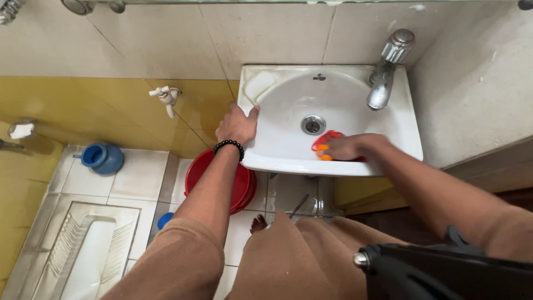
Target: The person scrubs the interior of a white bathroom sink using an orange mesh cloth. They wipe the basin, the drain area, and the faucet base repeatedly while standing barefoot on the tiled floor.
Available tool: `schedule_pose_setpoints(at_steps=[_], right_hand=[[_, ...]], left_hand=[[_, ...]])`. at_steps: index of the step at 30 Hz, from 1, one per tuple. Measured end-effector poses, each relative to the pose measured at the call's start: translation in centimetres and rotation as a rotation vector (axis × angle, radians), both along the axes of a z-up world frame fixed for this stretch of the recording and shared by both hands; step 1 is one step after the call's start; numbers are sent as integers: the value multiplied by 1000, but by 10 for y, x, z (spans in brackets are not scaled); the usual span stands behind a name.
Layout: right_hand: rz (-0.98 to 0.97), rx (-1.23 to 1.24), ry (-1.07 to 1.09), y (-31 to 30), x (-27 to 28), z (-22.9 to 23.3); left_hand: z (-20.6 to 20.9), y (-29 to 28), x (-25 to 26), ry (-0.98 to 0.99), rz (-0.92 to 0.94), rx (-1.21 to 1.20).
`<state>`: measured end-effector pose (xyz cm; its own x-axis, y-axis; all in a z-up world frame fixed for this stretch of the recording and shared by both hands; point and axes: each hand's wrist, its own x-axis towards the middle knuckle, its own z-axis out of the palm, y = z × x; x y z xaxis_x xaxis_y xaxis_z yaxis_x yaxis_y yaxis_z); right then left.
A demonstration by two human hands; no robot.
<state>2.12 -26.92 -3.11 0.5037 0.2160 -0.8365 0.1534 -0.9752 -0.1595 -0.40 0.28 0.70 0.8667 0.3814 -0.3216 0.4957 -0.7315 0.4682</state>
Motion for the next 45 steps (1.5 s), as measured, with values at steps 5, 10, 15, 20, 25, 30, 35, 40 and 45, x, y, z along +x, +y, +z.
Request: schedule_pose_setpoints(at_steps=[5, 10, 15, 20, 25, 30, 35, 40, 45], right_hand=[[-12, 302, 22, 48, -16, 18], [-93, 336, 112, -5, -18, 42], [-83, 63, 19, -19, -9, 23], [-134, 287, 83, 62, -11, 2], [-80, 582, 112, 54, -25, 31], [-151, 250, -15, -26, -26, 24], [-83, 113, 24, -15, -1, -16], [-5, 367, 14, 65, -12, -4], [20, 472, 10, 43, -32, 35]], left_hand=[[2, -1, -1, 9, 4, 0], [2, 0, -2, 2, 8, -19], [-1, 2, 2, -2, -18, -28], [-1, 2, 0, -15, -10, -13], [0, 1, -1, -20, -17, -29], [-3, 3, 0, -24, -22, -42], [-2, 3, 1, -31, -26, -35], [-1, 3, 0, -18, -15, -21], [-2, 2, 1, -33, -3, -37]])
